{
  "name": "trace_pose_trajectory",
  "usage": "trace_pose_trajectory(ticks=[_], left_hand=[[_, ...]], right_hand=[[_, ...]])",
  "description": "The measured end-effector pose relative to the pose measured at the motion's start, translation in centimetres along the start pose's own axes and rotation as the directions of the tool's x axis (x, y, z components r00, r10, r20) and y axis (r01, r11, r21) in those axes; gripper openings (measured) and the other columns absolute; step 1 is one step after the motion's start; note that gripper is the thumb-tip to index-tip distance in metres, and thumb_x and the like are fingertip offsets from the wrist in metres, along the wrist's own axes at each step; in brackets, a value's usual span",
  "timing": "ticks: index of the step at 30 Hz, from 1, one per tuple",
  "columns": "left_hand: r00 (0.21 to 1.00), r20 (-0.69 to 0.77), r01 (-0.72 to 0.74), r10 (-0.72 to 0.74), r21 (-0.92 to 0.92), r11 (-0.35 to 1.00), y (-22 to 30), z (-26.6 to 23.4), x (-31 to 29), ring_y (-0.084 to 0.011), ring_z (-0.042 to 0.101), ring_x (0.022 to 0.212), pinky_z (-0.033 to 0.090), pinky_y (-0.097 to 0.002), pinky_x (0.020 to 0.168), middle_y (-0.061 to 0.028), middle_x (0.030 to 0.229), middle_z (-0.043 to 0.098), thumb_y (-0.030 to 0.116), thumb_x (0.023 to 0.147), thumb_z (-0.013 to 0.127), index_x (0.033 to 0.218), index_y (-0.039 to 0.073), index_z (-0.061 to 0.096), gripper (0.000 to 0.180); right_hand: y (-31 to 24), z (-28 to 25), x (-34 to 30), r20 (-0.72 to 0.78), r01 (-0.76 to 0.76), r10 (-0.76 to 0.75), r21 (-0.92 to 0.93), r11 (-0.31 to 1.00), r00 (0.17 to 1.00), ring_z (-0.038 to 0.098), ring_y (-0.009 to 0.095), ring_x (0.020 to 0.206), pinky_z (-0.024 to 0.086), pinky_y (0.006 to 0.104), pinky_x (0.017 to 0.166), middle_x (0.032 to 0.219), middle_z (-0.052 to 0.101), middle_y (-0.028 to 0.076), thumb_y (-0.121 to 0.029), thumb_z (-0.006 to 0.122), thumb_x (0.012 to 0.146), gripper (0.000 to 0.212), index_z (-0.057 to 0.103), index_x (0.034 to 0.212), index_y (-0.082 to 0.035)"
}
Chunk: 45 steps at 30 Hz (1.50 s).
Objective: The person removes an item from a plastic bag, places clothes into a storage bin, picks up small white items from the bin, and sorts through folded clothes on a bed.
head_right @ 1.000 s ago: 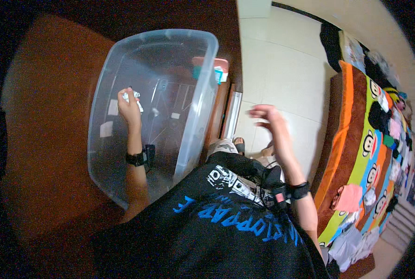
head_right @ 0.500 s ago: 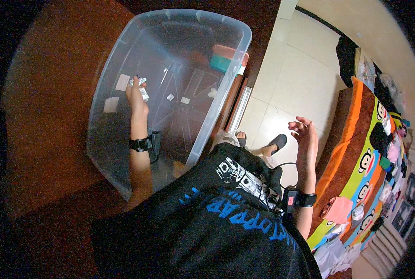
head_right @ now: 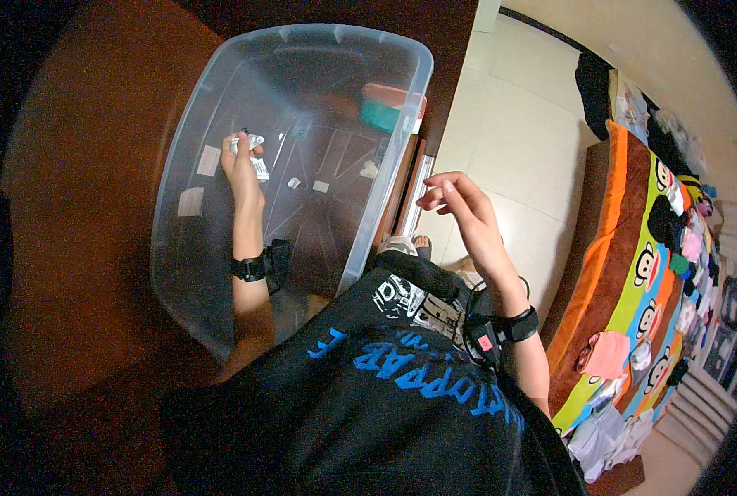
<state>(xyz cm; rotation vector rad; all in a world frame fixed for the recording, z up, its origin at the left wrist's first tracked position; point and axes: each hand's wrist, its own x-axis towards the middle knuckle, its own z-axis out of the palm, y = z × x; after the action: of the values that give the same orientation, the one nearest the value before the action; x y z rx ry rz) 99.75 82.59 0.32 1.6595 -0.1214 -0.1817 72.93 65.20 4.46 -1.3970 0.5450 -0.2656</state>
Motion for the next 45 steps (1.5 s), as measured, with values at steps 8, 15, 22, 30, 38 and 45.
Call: trace_pose_trajectory(ticks=[8, 15, 22, 30, 38, 45], left_hand=[[0.998, 0.007, 0.054, -0.057, 0.217, 0.975, 0.1, -0.4, 0.3, -0.0089, 0.050, 0.060, 0.039, -0.0232, 0.054, -0.0041, 0.073, 0.053, 0.016, 0.090, 0.046, 0.095, 0.003, 0.050, 0.015], [0.929, 0.048, 0.359, -0.367, -0.356, 0.863, 1.0, 0.0, -1.2, -0.0079, 0.047, 0.062, 0.036, -0.0214, 0.053, -0.0010, 0.069, 0.052, 0.021, 0.091, 0.046, 0.086, 0.007, 0.052, 0.017], [0.968, 0.058, 0.240, -0.245, -0.506, 0.829, 3.6, 3.4, -5.6, -0.0080, 0.038, 0.060, 0.032, -0.0237, 0.055, 0.0021, 0.065, 0.042, 0.023, 0.091, 0.046, 0.075, 0.010, 0.044, 0.020], [0.873, 0.378, 0.414, -0.306, -0.909, 0.057, 2.8, -2.0, -3.2, -0.0097, 0.027, 0.047, 0.023, -0.0238, 0.040, -0.0020, 0.061, 0.034, 0.017, 0.094, 0.026, 0.071, 0.007, 0.033, 0.026], [0.949, 0.315, 0.312, -0.001, -0.942, -0.123, 4.4, -6.7, -3.7, -0.0130, 0.026, 0.050, 0.023, -0.0260, 0.046, -0.0026, 0.061, 0.029, 0.019, 0.093, 0.027, 0.066, 0.007, 0.031, 0.031], [0.991, 0.129, 0.103, 0.019, -0.863, 0.494, 3.5, -7.5, -3.9, -0.0077, 0.026, 0.046, 0.023, -0.0218, 0.041, -0.0001, 0.060, 0.031, 0.024, 0.094, 0.037, 0.067, 0.009, 0.036, 0.031]], right_hand=[[2.1, -1.1, -1.0, -0.058, -0.070, 0.067, -0.066, 0.995, 0.996, 0.056, 0.011, 0.084, 0.040, 0.0248, 0.075, 0.083, 0.060, 0.003, -0.027, 0.039, 0.094, 0.027, 0.054, 0.101, -0.005], [0.3, -1.3, -0.8, -0.141, 0.022, -0.045, -0.161, 0.987, 0.989, 0.055, 0.011, 0.082, 0.043, 0.0249, 0.076, 0.082, 0.060, 0.004, -0.018, 0.044, 0.092, 0.020, 0.054, 0.100, -0.003], [-3.1, 10.6, 5.3, 0.267, 0.456, -0.370, -0.540, 0.707, 0.890, 0.062, 0.026, 0.065, 0.048, 0.0340, 0.057, 0.072, 0.061, 0.012, -0.032, 0.056, 0.082, 0.031, 0.053, 0.096, -0.004], [-5.0, 12.3, 7.7, 0.029, 0.510, -0.548, -0.408, 0.757, 0.836, 0.057, 0.032, 0.056, 0.043, 0.0384, 0.050, 0.065, 0.057, 0.015, -0.019, 0.058, 0.079, 0.016, 0.055, 0.074, -0.005], [-4.6, 8.9, 9.6, 0.372, 0.626, -0.684, -0.764, 0.160, 0.628, 0.056, 0.022, 0.087, 0.044, 0.0336, 0.074, 0.090, 0.059, 0.008, -0.011, 0.062, 0.075, 0.019, 0.059, 0.092, -0.005], [0.0, 3.5, 5.3, 0.349, 0.472, -0.318, -0.675, 0.567, 0.882, 0.053, 0.027, 0.098, 0.041, 0.0357, 0.085, 0.096, 0.058, 0.011, -0.018, 0.061, 0.077, 0.023, 0.060, 0.095, -0.003]])
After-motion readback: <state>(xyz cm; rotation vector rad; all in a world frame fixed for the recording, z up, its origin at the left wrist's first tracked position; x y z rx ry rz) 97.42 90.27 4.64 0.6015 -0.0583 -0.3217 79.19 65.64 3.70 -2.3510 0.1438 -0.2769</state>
